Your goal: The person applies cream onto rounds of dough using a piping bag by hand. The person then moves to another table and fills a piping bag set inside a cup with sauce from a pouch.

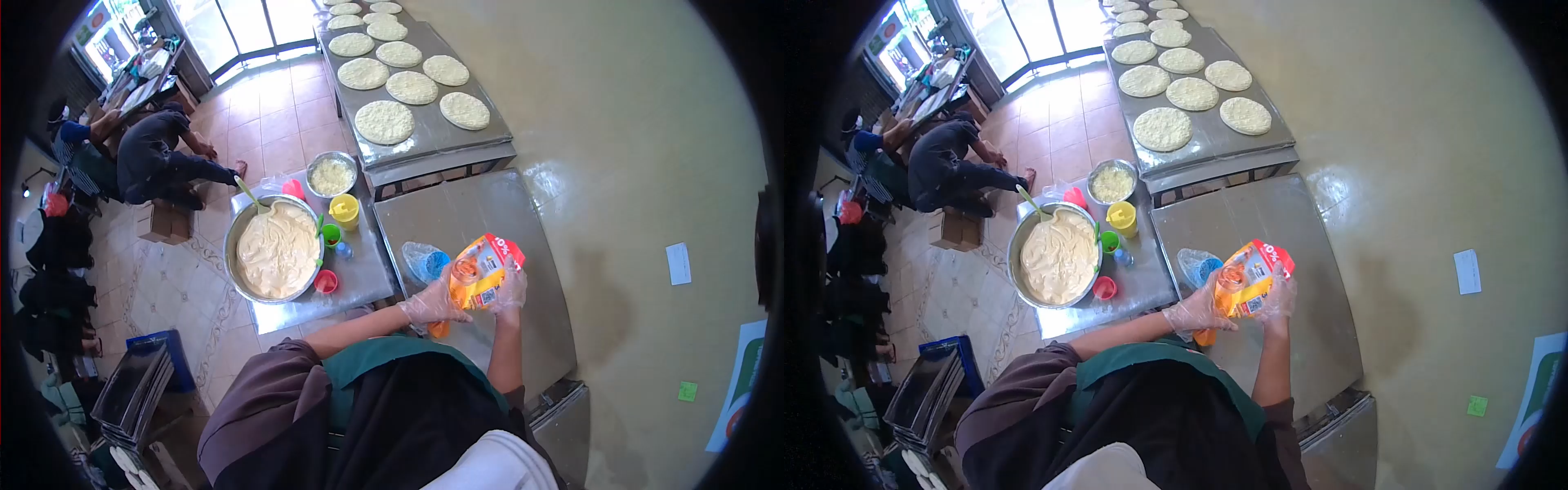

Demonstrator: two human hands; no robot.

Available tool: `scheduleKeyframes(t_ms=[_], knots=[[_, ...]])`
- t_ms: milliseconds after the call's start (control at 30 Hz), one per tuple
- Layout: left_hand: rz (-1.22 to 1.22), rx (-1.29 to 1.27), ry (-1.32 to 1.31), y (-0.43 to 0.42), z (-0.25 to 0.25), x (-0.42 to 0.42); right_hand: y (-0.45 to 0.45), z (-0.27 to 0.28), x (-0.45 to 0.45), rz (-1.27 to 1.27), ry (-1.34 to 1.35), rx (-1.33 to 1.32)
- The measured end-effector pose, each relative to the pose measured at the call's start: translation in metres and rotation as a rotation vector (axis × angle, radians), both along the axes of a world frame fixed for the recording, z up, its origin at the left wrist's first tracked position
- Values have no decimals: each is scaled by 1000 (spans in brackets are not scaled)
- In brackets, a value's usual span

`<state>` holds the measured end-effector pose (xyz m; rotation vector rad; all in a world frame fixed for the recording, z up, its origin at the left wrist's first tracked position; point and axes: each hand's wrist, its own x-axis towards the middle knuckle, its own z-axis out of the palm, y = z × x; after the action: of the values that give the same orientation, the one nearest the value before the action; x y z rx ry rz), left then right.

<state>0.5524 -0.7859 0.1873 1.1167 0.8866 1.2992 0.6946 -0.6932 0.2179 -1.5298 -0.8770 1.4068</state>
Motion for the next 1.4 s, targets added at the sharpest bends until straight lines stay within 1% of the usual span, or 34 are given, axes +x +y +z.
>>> scheduleKeyframes(t_ms=[33, 100, 133, 233, 267, 300, 333, 367, 433, 500, 533, 567, 600, 667, 733, 767, 833, 900, 933, 967, 1000, 1033, 1067, 1100, 1133, 1167, 1200, 1233, 1267, 1333, 1400], knots=[[51, -36, 97, 0, -5, 3, -2, 5, -9, -3, -30, -3], [152, -108, 289, 2, 4, 6, -2, 8, -23, -10, -93, -12], [224, -157, 217, -5, 8, 11, 0, 7, -25, 79, -62, 1], [123, -448, -38, -9, -18, 35, 11, -15, -28, 300, -400, 91], [241, -331, 65, -17, -16, 42, 18, -33, -24, 402, -544, 128], [200, -203, 157, -20, -27, 46, 27, -56, -18, 507, -687, 163], [157, -77, 243, -19, -49, 51, 30, -70, -14, 617, -832, 194], [115, 50, 325, -19, -74, 56, 28, -70, -13, 633, -703, 32], [-72, -320, -9, -21, -82, 52, 21, -59, -15, 642, -451, -289], [-41, -633, -269, -18, -72, 46, 11, -46, -20, 691, -635, -237], [31, -612, -343, -21, -65, 50, 11, -45, -22, 716, -722, -204], [107, -584, -414, -20, -59, 57, 19, -64, -16, 780, -755, -190], [184, -551, -481, -18, -57, 59, 32, -97, -6, 843, -785, -168], [126, -649, -545, -18, -62, 62, 43, -142, 6, 947, -836, -119], [101, -730, -569, -15, -77, 66, 47, -159, 8, 1013, -873, -93], [105, -764, -559, -13, -93, 70, 48, -161, 7, 1038, -889, -94], [127, -818, -572, -8, -104, 72, 45, -154, -2, 1047, -915, -159], [163, -858, -619, -5, -111, 73, 47, -170, -3, 1074, -993, -95], [126, -822, -585, -3, -115, 70, 50, -175, -2, 1081, -1030, -123], [89, -786, -550, -2, -125, 67, 49, -168, -7, 1089, -1066, -152], [51, -750, -516, -1, -132, 63, 39, -115, -33, 1088, -1102, -245], [42, -811, -641, 0, -115, 53, 34, -85, -48, 1084, -1138, -337], [30, -871, -766, 1, -81, 38, 40, -100, -41, 1097, -1100, -310], [19, -931, -892, 3, -62, 29, 49, -128, -30, 1108, -1061, -284], [82, -904, -689, 8, -85, 35, 51, -136, -27, 1199, -1109, -207], [166, -874, -655, 11, -99, 44, 53, -144, -24, 1283, -1157, -122], [250, -841, -620, 14, -107, 52, 52, -144, -24, 1443, -1288, 25], [333, -806, -585, 18, -116, 57, 51, -144, -26, 1505, -1357, 104], [320, -847, -488, 21, -121, 60, 49, -143, -28, 1561, -1428, 189], [288, -925, -291, 28, -131, 64, 41, -142, -30, 1486, -1450, 193], [253, -998, -94, 34, -141, 69, 40, -142, -28, 1518, -1476, 192]])
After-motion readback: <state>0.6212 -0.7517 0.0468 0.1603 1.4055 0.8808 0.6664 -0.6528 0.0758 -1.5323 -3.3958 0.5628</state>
